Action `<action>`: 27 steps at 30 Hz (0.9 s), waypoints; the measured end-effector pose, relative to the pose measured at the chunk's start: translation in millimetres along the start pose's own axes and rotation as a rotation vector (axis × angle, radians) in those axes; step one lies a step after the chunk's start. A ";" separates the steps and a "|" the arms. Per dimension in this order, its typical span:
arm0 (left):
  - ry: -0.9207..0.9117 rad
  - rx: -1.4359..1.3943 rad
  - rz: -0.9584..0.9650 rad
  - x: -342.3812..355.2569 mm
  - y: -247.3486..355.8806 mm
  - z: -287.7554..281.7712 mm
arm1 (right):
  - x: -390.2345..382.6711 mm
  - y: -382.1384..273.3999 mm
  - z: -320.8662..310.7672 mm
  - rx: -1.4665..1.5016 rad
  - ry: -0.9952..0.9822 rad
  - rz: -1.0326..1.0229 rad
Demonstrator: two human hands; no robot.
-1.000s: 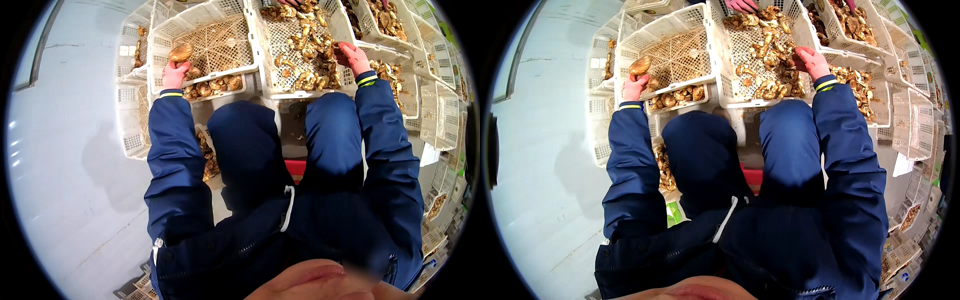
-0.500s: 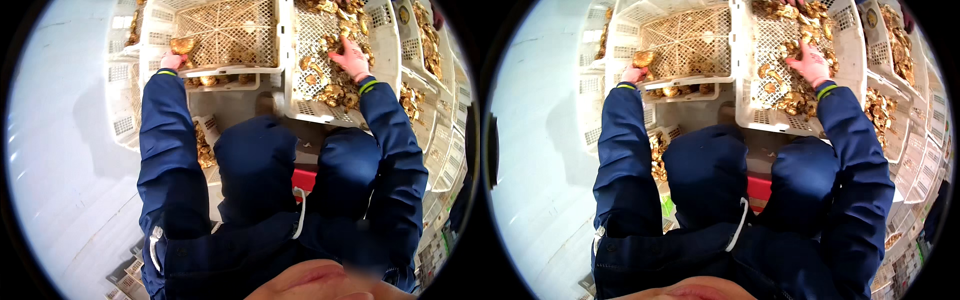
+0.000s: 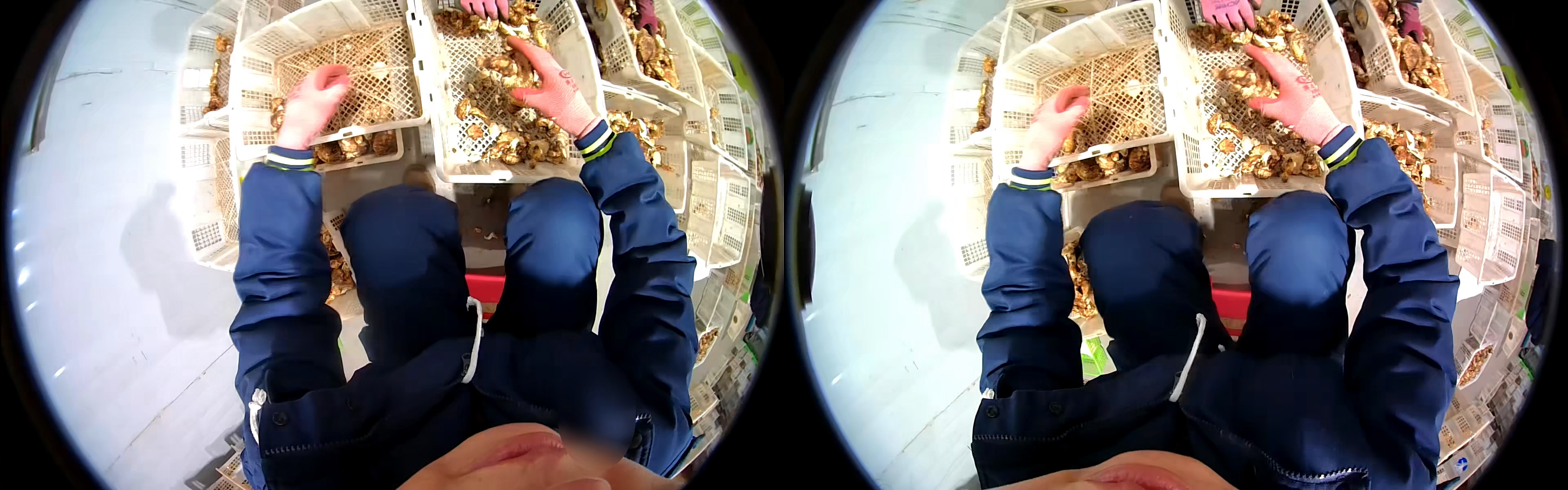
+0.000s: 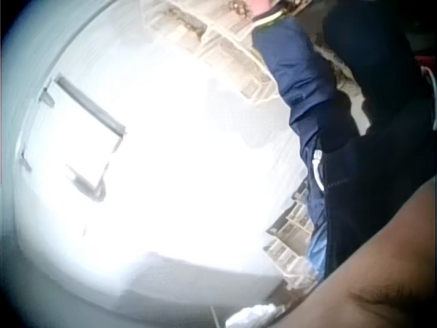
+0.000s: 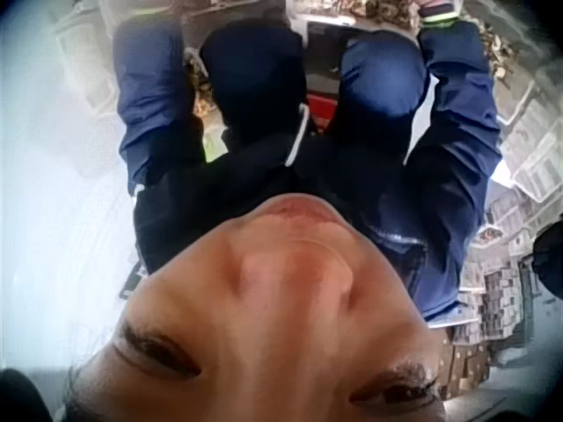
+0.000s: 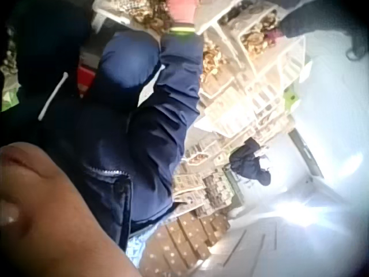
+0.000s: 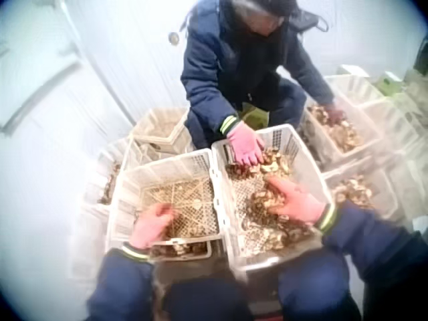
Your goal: The person sorts mushrooms by hand from various plastic crates, picking them up to check them and moving them between containers.
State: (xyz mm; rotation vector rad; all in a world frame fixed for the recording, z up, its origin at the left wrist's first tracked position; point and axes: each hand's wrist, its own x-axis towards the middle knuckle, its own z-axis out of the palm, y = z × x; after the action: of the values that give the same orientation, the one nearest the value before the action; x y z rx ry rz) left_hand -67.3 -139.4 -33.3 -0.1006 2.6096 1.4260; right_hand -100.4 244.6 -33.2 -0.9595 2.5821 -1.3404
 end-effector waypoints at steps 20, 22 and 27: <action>-0.066 -0.624 -0.090 -90.3 129.1 137.7 | -26.7 -82.8 3.8 0.596 0.187 0.089; -0.062 -0.638 -0.055 -90.3 125.6 137.5 | -30.0 -72.5 12.2 0.744 -0.008 0.139; -0.062 -0.768 -0.001 -80.8 112.7 127.9 | -56.4 -37.0 -32.3 0.925 0.306 0.420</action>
State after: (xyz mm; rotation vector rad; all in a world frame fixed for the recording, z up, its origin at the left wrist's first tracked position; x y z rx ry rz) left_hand 11.1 27.4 6.6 -0.1433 1.8687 2.2909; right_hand -48.0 283.6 3.1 -0.0585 1.7429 -2.2767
